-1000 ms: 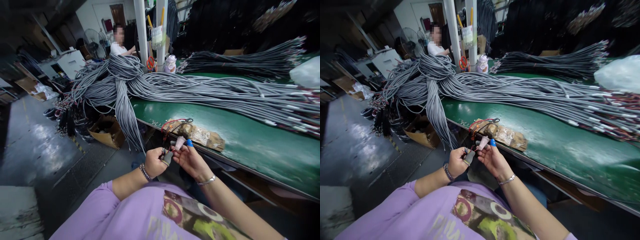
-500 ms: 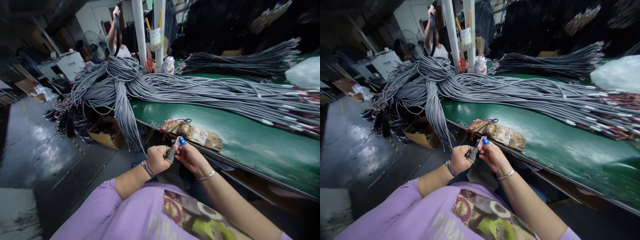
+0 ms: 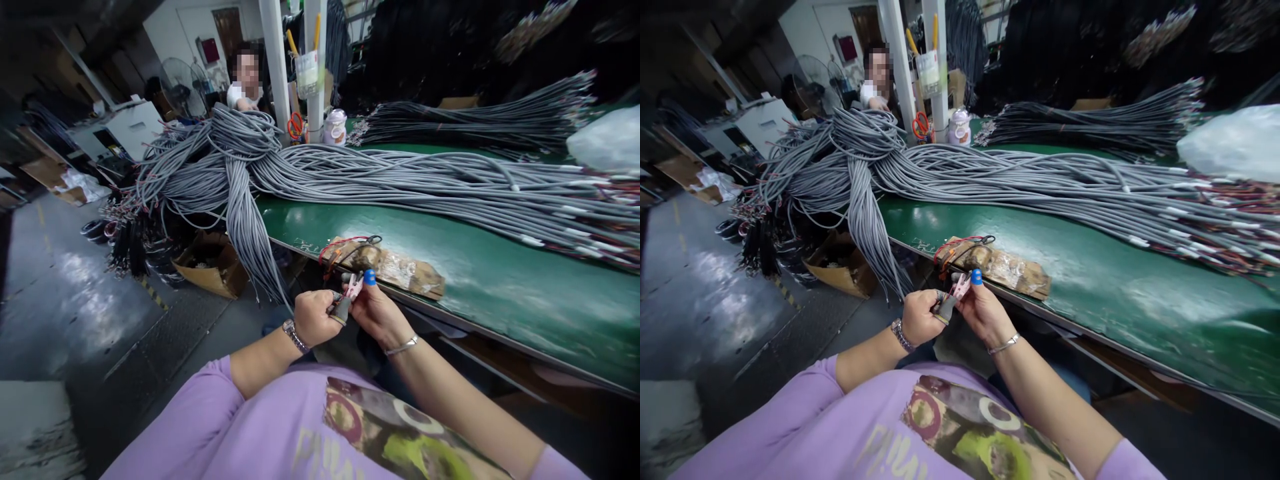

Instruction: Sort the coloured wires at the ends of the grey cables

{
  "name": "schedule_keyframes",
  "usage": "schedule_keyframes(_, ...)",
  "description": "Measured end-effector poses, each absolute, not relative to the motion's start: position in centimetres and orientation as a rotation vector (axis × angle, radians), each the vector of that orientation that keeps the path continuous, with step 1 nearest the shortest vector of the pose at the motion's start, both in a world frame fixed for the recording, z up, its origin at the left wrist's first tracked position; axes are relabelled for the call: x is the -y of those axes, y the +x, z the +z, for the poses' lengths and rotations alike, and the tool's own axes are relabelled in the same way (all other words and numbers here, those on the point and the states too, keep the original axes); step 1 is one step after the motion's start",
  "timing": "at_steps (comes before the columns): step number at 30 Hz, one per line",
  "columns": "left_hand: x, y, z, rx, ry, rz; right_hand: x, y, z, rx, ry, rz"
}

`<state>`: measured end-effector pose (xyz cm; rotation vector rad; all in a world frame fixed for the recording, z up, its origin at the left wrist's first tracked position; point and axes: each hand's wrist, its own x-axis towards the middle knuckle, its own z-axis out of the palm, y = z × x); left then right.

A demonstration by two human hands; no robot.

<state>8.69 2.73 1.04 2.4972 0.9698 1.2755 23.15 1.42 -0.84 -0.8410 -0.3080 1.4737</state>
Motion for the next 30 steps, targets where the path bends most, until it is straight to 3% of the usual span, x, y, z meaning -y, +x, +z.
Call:
schedule_keyframes(9,-2.3,8.6,1.0,-1.019,2.285,1.112,-0.7,22.7,-1.3,0.315,-0.783,1.542)
schedule_keyframes(19,-1.2,8.1,-1.0,-0.903,1.160,0.871,1.5,24.0,-3.0,0.242,-0.760,1.667)
schedule_keyframes(30,-1.1,9.3,-1.6,-0.893,1.176,0.858,3.8,25.7,-3.4,0.284,-0.897,1.615)
